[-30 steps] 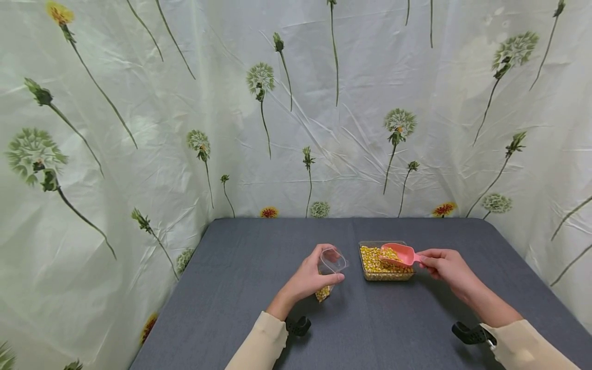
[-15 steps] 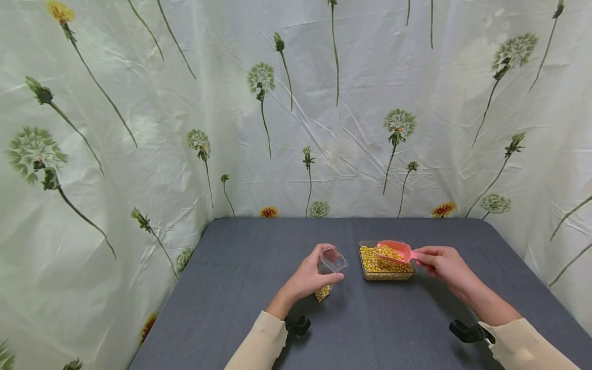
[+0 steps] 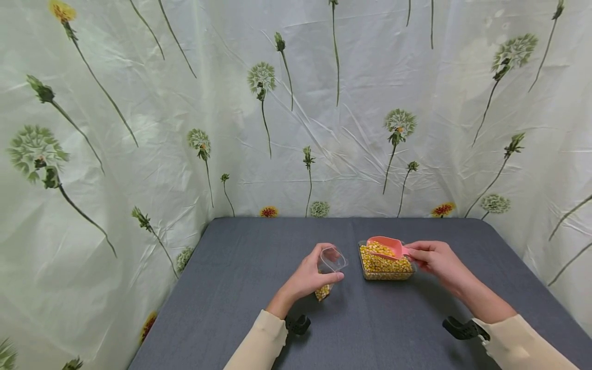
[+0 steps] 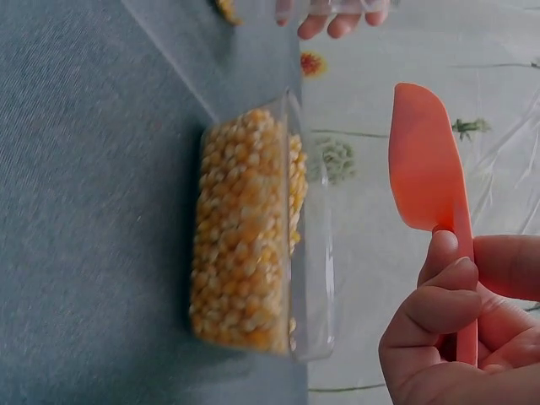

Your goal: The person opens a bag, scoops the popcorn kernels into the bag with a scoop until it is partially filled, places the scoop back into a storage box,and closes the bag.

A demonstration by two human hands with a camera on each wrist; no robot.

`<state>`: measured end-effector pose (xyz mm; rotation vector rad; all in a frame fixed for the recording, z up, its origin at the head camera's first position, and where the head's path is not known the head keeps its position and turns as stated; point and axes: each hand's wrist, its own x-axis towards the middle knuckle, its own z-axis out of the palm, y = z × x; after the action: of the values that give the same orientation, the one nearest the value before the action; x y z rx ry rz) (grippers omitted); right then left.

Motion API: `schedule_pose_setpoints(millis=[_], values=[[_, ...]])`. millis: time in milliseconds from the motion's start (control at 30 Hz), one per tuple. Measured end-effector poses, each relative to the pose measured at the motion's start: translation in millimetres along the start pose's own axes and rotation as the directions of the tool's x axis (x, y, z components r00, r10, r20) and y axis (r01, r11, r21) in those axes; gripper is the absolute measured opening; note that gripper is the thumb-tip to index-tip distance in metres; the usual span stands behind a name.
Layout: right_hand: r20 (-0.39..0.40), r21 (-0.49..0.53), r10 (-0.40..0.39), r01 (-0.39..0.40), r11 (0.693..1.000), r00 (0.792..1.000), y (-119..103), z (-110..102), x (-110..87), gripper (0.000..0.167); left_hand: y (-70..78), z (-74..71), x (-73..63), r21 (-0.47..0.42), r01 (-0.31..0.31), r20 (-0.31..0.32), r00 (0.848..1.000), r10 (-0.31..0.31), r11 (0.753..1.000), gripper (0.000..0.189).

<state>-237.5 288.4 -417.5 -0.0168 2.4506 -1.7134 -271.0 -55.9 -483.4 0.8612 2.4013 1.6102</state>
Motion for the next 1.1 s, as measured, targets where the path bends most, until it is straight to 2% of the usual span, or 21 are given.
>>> schedule_pose_setpoints(millis=[333, 833, 1100], values=[[0.030, 0.021, -0.011, 0.010, 1.000, 0.999, -16.5, 13.0, -0.3, 0.036, 1.4, -1.5, 0.4, 0.005, 0.008, 0.009, 1.000, -0.008, 1.000, 0.067], [0.090, 0.046, -0.040, 0.036, 0.998, 0.995, -28.7, 32.0, -2.3, 0.030, 0.0, 12.3, 2.0, -0.005, 0.018, -0.015, 1.000, -0.018, 1.000, 0.063], [0.095, 0.034, -0.043, 0.040, 0.999, 0.995, -31.2, 40.2, -1.7, 0.029, -1.4, 13.3, 2.3, -0.013, 0.016, -0.027, 1.000, -0.016, 1.000, 0.064]])
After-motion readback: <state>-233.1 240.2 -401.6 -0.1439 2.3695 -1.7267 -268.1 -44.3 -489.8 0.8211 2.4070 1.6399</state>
